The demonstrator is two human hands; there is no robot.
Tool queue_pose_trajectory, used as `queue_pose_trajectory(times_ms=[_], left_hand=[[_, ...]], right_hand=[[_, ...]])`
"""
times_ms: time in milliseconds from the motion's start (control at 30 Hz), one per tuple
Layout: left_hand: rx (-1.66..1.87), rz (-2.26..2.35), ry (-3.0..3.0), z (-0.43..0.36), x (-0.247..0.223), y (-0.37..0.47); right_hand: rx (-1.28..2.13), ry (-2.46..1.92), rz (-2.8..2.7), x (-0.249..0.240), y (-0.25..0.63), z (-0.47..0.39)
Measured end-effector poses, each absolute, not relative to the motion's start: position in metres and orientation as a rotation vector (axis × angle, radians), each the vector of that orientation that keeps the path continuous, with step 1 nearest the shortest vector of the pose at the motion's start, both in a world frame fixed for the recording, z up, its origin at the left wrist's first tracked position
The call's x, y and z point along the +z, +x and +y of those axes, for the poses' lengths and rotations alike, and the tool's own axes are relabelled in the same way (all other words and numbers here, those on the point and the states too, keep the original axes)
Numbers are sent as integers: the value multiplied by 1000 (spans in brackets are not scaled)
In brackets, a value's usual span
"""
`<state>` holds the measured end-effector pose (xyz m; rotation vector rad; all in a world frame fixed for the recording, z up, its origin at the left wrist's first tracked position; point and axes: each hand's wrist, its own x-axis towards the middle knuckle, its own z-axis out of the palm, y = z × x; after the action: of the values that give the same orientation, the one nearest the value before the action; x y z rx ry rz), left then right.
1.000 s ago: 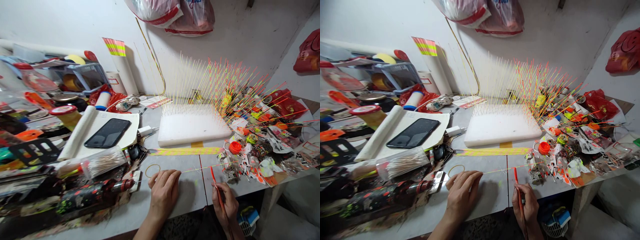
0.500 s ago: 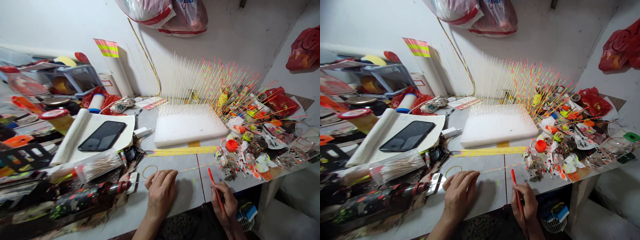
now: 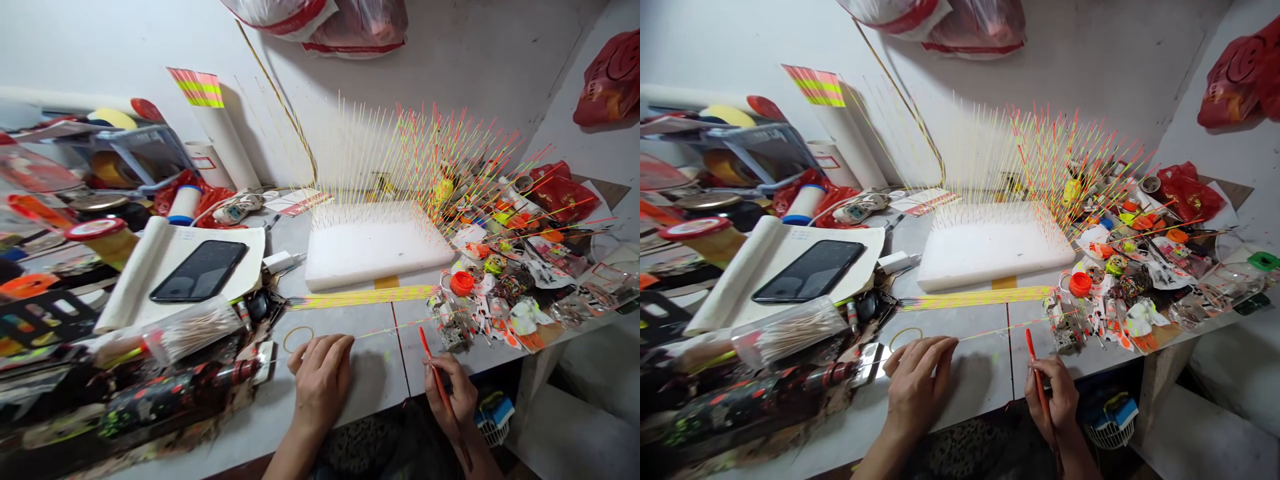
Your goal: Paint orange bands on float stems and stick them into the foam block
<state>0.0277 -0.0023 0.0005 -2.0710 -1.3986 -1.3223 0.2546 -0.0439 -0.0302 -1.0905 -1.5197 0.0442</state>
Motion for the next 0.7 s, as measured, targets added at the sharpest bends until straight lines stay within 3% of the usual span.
queue_pose_trajectory(times_ms=[700], left_hand=[[-1338,-1407,-2070,-2,-4,27]], right_hand=[[70,-1108,-1535,-27,244,-39]])
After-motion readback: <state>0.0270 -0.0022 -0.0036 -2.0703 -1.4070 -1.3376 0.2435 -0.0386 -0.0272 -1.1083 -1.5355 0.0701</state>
